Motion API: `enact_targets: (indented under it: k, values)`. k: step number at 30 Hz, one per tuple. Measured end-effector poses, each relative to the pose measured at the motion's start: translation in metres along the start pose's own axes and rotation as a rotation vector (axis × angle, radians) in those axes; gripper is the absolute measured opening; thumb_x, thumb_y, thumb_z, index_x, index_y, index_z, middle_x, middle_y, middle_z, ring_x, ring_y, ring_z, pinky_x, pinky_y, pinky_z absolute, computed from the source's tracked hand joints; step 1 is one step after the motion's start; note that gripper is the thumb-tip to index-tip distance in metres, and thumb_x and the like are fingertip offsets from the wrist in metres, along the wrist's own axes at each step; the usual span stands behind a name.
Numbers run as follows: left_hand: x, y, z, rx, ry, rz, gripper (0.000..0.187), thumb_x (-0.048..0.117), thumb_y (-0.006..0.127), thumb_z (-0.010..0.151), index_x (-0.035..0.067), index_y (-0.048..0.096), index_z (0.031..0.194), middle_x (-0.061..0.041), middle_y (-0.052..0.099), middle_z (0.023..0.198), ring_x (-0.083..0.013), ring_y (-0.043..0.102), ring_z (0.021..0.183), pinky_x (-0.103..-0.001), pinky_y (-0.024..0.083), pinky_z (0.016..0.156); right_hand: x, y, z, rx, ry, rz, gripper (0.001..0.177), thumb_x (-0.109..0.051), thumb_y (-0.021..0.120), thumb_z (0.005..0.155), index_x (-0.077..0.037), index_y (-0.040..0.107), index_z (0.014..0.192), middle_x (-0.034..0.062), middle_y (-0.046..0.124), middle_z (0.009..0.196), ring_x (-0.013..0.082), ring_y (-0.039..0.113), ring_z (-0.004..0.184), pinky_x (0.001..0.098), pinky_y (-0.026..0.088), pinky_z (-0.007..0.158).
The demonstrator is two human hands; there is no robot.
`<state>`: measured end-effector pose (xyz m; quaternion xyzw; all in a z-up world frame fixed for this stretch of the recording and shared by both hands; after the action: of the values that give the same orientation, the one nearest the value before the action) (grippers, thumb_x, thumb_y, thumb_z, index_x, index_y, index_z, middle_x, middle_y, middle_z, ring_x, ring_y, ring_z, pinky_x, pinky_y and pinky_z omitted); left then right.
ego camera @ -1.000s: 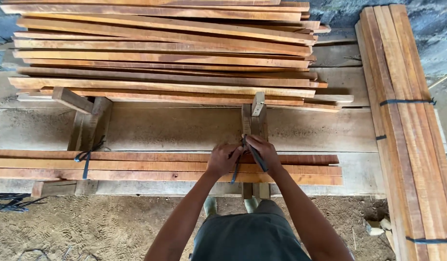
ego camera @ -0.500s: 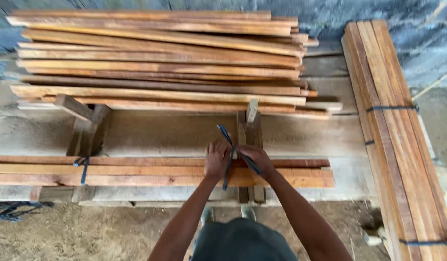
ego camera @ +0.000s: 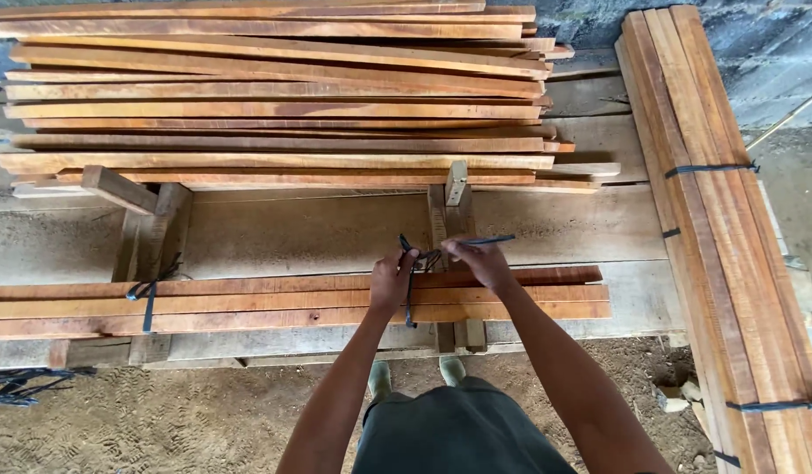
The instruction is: Bundling groups of wooden slats together using plastic ties.
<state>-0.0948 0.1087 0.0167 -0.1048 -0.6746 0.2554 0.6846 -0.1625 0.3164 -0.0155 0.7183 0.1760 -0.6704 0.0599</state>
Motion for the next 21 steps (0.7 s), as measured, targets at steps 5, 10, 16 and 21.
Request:
enact_targets:
  k: [5, 10, 16, 21]
  values:
    - [0.004, -0.007, -0.006, -0.064, -0.005, -0.159, 0.035, 0.034, 0.063, 0.108, 0.01, 0.068, 0.083, -0.01, 0.077, 0.077, -0.0274, 0.076, 0.073, -0.037, 0.059, 0.063, 0.023, -0.005, 0.008, 0.144, 0.12, 0.219, 0.028, -0.027, 0.082, 0.094, 0.0, 0.076, 0.101, 0.0169, 0.074, 0.079, 0.0195, 0.071, 0.07, 0.0315, 0.064, 0.065]
    - [0.019, -0.012, -0.01, -0.128, -0.025, -0.144, 0.034, 0.036, 0.069, 0.103, 0.005, 0.072, 0.088, -0.013, 0.076, 0.077, -0.0285, 0.075, 0.073, -0.04, 0.059, 0.061, 0.017, 0.012, 0.017, 0.096, 0.165, 0.24, 0.032, -0.034, 0.072, 0.102, -0.003, 0.068, 0.097, 0.016, 0.07, 0.072, 0.0202, 0.07, 0.064, 0.0341, 0.061, 0.059]
    - [-0.003, -0.005, -0.002, -0.183, -0.066, -0.124, 0.033, 0.036, 0.069, 0.103, 0.005, 0.074, 0.092, -0.012, 0.078, 0.081, -0.0287, 0.076, 0.078, -0.044, 0.056, 0.069, -0.007, 0.034, 0.012, 0.011, 0.165, 0.342, 0.033, -0.035, 0.058, 0.111, -0.002, 0.063, 0.11, 0.0154, 0.068, 0.084, 0.0209, 0.069, 0.076, 0.0374, 0.06, 0.068]
    - [-0.005, -0.004, -0.007, -0.208, -0.076, -0.149, 0.032, 0.03, 0.064, 0.108, 0.004, 0.074, 0.092, -0.013, 0.078, 0.083, -0.0271, 0.077, 0.08, -0.039, 0.059, 0.071, -0.019, 0.042, -0.013, -0.016, 0.169, 0.436, 0.019, -0.01, 0.076, 0.096, 0.003, 0.07, 0.109, 0.0163, 0.071, 0.095, 0.024, 0.072, 0.084, 0.0385, 0.065, 0.078]
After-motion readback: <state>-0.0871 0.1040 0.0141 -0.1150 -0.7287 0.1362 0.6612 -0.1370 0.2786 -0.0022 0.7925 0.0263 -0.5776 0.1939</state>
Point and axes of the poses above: each hand's wrist, its own z-axis towards the middle knuckle, its own y-axis out of the palm, x = y × z, the point moved 4 cm from there along z, towards the middle knuckle
